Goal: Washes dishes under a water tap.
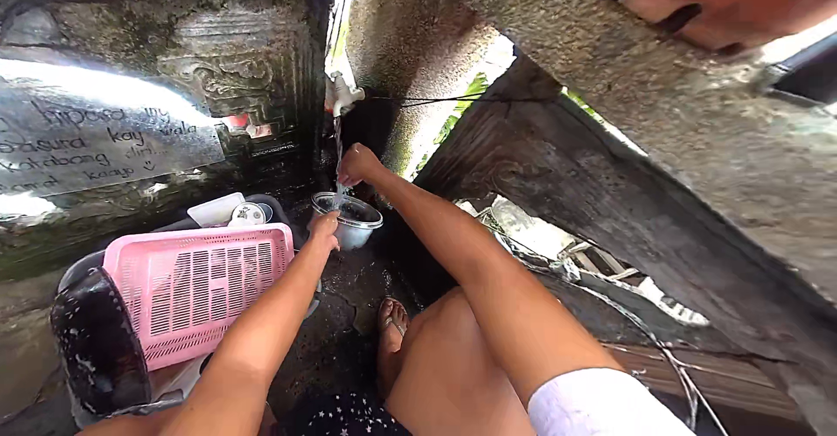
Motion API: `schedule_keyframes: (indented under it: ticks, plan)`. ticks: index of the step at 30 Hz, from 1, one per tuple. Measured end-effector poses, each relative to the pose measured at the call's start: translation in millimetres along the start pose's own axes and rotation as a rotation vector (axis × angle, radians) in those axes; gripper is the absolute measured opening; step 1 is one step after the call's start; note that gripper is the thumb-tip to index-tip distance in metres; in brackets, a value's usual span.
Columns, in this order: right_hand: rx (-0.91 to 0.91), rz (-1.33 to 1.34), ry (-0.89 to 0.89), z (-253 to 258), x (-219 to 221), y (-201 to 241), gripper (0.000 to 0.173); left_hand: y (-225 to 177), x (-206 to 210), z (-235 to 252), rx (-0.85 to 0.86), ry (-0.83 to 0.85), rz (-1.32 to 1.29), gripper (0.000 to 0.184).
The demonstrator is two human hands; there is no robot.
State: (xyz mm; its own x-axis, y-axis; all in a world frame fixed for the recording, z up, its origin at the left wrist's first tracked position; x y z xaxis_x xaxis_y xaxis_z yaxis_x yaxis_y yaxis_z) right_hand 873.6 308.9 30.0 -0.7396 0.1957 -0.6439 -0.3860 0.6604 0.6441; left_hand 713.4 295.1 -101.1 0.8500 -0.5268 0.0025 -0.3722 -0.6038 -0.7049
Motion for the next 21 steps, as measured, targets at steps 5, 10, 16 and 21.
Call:
schedule_keyframes:
  ticks: [5,10,16,21]
  plan:
    - [-0.170,-0.544,-0.017,-100,-24,40,0.022,-47,16,-12,0.401,-0.022,0.568,0.049]
    - [-0.124,-0.744,0.227,-209,-5,43,0.032,-82,39,-21,0.893,0.111,1.021,0.048]
    - [-0.168,-0.879,0.432,-218,15,-9,0.047,-74,59,-57,1.196,0.123,1.505,0.030]
    - [-0.282,-0.815,0.343,-216,-8,-20,0.044,-75,43,-69,1.051,-0.100,1.393,0.032]
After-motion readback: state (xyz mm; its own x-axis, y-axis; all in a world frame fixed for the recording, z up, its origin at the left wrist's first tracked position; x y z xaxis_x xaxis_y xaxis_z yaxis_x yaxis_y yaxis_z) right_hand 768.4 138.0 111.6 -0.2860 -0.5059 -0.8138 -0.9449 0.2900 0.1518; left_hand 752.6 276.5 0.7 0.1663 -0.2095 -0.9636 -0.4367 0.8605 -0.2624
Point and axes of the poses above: each hand's wrist, its own z-axis towards the middle knuckle, its own x-axis out of the palm, y = z × x, the point moved 5 cm from there along z, towards the middle knuckle, and after that the axes turned 5 degrees about z, right-handed, at the moved point
